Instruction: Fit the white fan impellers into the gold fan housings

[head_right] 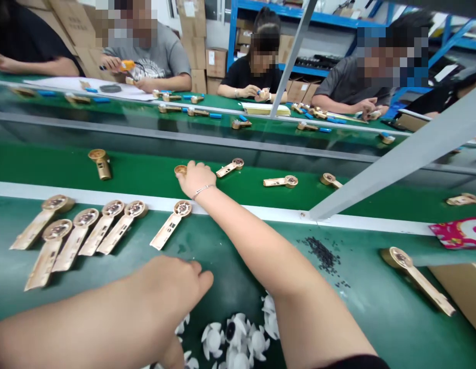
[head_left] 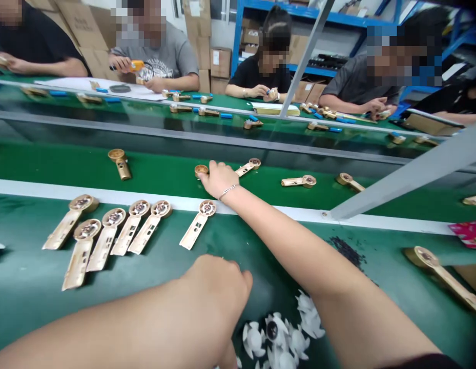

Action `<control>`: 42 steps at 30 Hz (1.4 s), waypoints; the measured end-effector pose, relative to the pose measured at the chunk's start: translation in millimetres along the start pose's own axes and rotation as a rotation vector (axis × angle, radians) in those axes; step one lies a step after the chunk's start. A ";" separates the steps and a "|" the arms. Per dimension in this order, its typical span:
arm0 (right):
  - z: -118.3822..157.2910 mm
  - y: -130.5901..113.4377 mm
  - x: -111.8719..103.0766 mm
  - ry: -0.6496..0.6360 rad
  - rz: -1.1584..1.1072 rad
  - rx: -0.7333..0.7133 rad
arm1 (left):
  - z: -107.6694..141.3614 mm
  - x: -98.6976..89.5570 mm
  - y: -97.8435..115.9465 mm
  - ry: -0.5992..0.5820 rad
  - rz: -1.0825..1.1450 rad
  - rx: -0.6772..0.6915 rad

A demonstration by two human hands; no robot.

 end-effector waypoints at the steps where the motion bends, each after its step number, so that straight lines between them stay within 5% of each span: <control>1: -6.4 7.4 -4.8 0.028 0.014 0.057 | -1.6 -1.2 0.7 0.001 0.013 -0.006; 3: -15.9 33.8 -13.1 0.047 0.038 0.196 | -2.7 -11.7 -4.2 0.087 0.076 -0.035; 6: -24.7 76.8 -13.8 -0.016 0.047 0.328 | 1.1 -36.3 -26.1 0.385 0.078 -0.137; 9: -26.1 98.3 -8.4 -0.077 0.024 0.302 | 0.8 -47.6 -57.6 0.637 -0.033 -0.318; 12: -11.6 99.9 -9.9 -0.082 -0.023 0.224 | -11.8 -45.0 -89.7 0.735 -0.025 -0.470; 18: 73.7 58.2 -16.5 -0.085 -0.227 -0.038 | -17.5 -31.7 -131.5 0.840 0.015 -0.610; 24: 142.9 -11.4 17.1 -0.235 -0.374 -0.281 | 22.6 -10.0 -161.2 0.928 -0.012 -0.669; 29: 145.2 -37.1 26.5 -0.322 -0.298 -0.376 | 97.5 3.7 -191.9 1.007 -0.022 -0.737; 33: 136.8 -28.7 13.6 -0.192 -0.163 -0.364 | 160.7 42.1 -241.3 1.069 0.129 -0.916; 37: 129.2 -37.2 23.7 -0.130 -0.040 -0.394 | 151.3 84.6 -263.4 0.916 0.254 -0.861; 42: 127.5 -80.7 51.7 -0.207 -0.052 -0.505 | 136.1 97.9 -258.5 0.901 0.263 -0.870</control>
Point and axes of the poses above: each hand's wrist, its own z-axis away from the middle knuckle, its own x-axis out of the palm, y = z × x, the point moved 10 cm from there along -z, towards the middle knuckle, and after that the axes turned 1 degree about x, right-handed, at the moved point
